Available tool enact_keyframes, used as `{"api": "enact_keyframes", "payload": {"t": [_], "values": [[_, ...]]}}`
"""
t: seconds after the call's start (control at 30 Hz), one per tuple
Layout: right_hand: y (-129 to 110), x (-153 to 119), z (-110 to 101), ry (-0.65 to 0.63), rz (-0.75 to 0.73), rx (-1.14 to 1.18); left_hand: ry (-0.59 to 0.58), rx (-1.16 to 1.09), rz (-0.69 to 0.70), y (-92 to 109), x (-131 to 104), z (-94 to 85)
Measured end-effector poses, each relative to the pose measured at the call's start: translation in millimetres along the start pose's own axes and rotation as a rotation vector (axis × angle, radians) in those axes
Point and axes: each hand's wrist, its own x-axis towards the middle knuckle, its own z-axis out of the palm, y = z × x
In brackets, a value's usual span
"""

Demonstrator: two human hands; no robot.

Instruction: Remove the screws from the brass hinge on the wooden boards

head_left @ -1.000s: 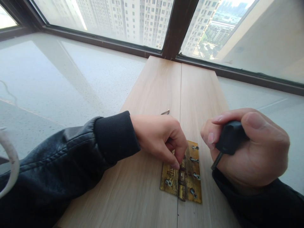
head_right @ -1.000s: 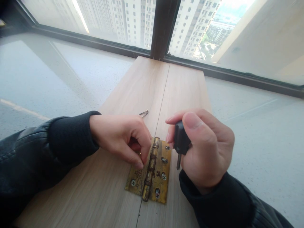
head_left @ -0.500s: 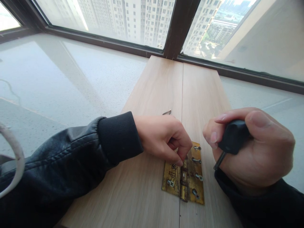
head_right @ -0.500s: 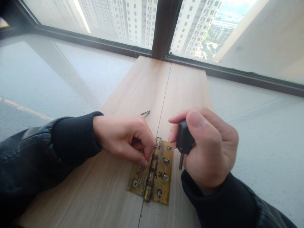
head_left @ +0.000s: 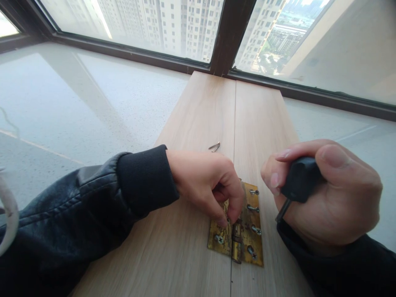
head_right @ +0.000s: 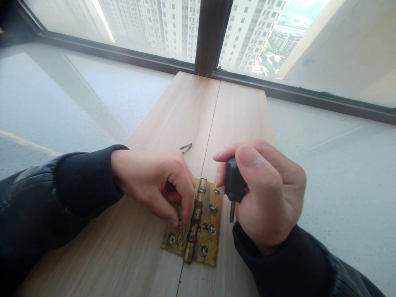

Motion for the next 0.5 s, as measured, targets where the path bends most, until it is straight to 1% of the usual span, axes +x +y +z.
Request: {"api": "enact_keyframes", "payload": {"t": [0.13,0.3,0.5], "values": [[-0.2,0.0,-0.1,0.005,-0.004,-0.010,0.037,0.020,-0.009,1.3,0.3,1.5],[-1.1,0.2,0.4,0.000,0.013,-0.016,0.046,0.003,0.008,0.7,-0.2,2.6],[1.0,-0.2,-0.3,-0.027,-0.022,0.006,0.113,-0.020,0.014,-1.1,0.4,4.8]]}}
